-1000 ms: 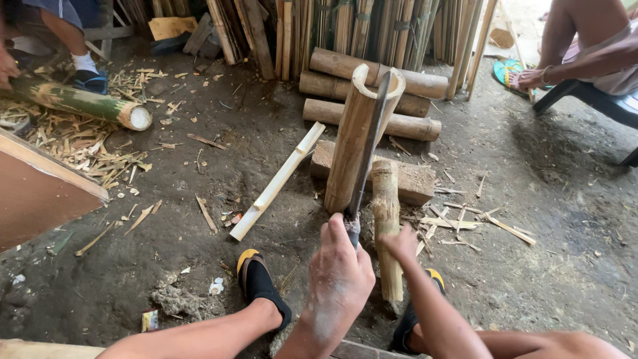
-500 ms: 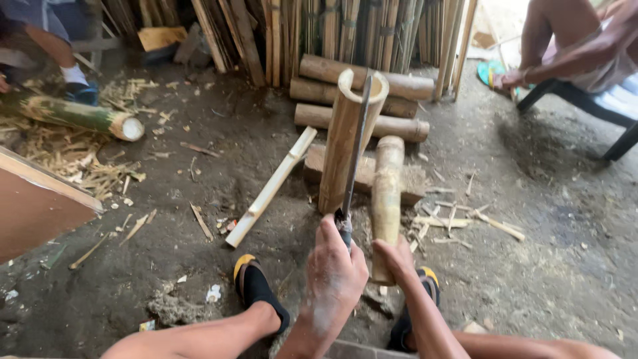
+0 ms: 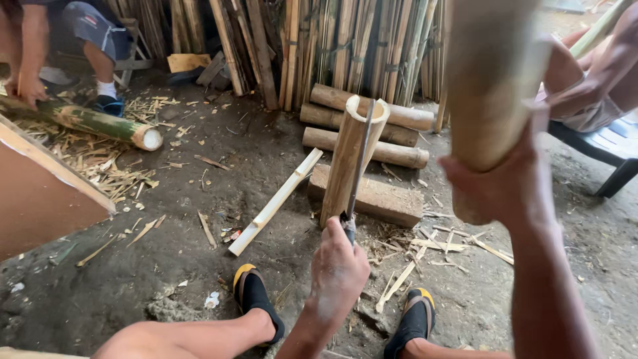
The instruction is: The person uses a machete and a wooden mallet to split a large bamboo segment into smaller strips. They first score the bamboo, then repeatedly strike the machete with the mallet to drive it through the material, separating it into multiple pieces.
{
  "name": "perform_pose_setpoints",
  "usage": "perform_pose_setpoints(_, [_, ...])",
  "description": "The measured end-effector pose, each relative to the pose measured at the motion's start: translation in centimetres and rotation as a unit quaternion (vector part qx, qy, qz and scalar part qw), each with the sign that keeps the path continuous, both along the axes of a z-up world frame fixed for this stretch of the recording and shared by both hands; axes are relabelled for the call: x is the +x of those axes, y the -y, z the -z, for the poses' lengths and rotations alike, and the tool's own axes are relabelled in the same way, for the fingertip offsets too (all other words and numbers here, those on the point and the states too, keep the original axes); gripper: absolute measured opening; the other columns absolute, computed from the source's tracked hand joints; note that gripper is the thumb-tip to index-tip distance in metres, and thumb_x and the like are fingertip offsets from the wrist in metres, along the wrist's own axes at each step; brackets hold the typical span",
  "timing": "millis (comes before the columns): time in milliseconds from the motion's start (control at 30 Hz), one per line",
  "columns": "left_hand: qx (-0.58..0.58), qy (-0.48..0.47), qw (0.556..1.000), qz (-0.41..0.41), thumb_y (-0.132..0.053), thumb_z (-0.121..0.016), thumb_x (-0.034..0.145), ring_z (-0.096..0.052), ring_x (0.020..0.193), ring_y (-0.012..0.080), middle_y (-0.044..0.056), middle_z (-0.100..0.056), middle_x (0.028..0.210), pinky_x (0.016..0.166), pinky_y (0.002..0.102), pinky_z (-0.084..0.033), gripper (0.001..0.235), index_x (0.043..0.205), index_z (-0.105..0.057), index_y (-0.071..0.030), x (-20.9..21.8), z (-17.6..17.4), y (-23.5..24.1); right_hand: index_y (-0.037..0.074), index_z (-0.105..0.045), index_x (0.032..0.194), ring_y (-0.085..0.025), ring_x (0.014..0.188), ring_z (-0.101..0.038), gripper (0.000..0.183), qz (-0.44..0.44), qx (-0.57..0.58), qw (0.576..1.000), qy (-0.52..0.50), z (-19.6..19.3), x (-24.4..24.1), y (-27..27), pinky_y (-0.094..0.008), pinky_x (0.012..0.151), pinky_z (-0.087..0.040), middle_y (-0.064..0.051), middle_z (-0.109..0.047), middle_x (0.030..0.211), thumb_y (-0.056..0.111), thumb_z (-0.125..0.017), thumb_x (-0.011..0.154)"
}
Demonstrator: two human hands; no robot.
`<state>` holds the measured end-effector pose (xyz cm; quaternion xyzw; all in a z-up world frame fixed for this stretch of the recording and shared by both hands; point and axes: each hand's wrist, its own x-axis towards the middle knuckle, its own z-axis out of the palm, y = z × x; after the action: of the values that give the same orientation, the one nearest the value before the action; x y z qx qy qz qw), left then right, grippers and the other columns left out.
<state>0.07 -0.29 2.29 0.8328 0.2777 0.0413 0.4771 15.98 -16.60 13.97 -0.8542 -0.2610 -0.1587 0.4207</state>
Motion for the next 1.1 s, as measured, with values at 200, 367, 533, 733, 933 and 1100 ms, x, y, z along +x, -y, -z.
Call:
perform_pose_setpoints(200, [0.093, 0.049, 0.994, -0.010, -0.007, -0.064, 0.089, -0.070, 0.087, 0.0376, 0.025, -0.063, 0.100, 0.078, 0.048, -0.056, 0.048, 0.129, -0.044, 0.009, -0.1, 2.2, -0.7, 0.024, -0.031, 0.159, -0.031, 0.096, -0.077, 0.099, 0.003, -0.311, 0.933, -0.181, 2.9, -0.7, -2.1, -0.044, 0.081, -0.067, -0.018, -0.071, 0.121, 0.029, -0.087, 0.078])
perform_pose_setpoints(367, [0.029, 0.063, 0.996, -0.055, -0.018, -0.065, 0.090, -0.074, 0.081, 0.0338, 0.023, -0.073, 0.087, 0.077, 0.044, -0.059, 0.033, 0.112, -0.060, 0.005, 2.2, 4.3, -2.6, 0.007, -0.036, 0.154, -0.030, 0.096, -0.075, 0.108, -0.089, -0.130, 0.985, -0.071, 1.6, -1.4, -1.7, -0.043, 0.084, -0.063, -0.022, -0.071, 0.116, 0.021, -0.092, 0.063])
perform_pose_setpoints(533, [-0.035, 0.027, 0.997, -0.066, -0.027, -0.064, 0.092, -0.077, 0.069, 0.0259, 0.015, -0.076, 0.077, 0.065, 0.038, -0.061, 0.026, 0.093, -0.069, -0.002, 3.8, 5.8, -3.5, 0.000, -0.041, 0.148, -0.029, 0.093, -0.074, 0.093, -0.029, -0.060, 0.992, 0.109, -4.9, 0.3, -1.6, -0.042, 0.074, -0.064, -0.024, -0.069, 0.110, 0.022, -0.089, 0.071])
perform_pose_setpoints(733, [0.012, 0.002, 0.999, -0.040, -0.027, -0.062, 0.096, -0.074, 0.064, 0.0238, 0.013, -0.073, 0.073, 0.058, 0.038, -0.059, 0.027, 0.093, -0.069, -0.001, 3.3, 6.0, -4.5, 0.015, -0.031, 0.157, -0.031, 0.095, -0.072, 0.097, 0.015, -0.388, 0.921, -0.020, 1.6, 0.6, -4.2, -0.043, 0.081, -0.060, -0.020, -0.070, 0.112, 0.028, -0.083, 0.076])
perform_pose_setpoints(933, [0.087, -0.026, 0.995, -0.036, -0.023, -0.070, 0.086, -0.072, 0.077, 0.0352, 0.023, -0.072, 0.080, 0.073, 0.043, -0.058, 0.025, 0.087, -0.074, 0.001, 2.8, 6.8, -5.3, 0.030, -0.025, 0.161, -0.032, 0.093, -0.076, 0.109, -0.026, -0.226, 0.937, -0.266, 5.4, -2.5, -4.0, -0.044, 0.082, -0.066, -0.017, -0.068, 0.120, 0.027, -0.088, 0.072])
perform_pose_setpoints(1100, [0.033, -0.038, 0.998, -0.041, -0.028, -0.064, 0.090, -0.076, 0.075, 0.0328, 0.020, -0.074, 0.076, 0.072, 0.045, -0.060, 0.029, 0.083, -0.071, -0.001, 2.7, 7.9, -6.1, 0.003, -0.044, 0.143, -0.032, 0.100, -0.073, 0.098, -0.077, -0.050, 0.990, -0.103, -0.9, -4.0, -3.5, -0.044, 0.082, -0.065, -0.024, -0.068, 0.120, 0.024, -0.092, 0.060])
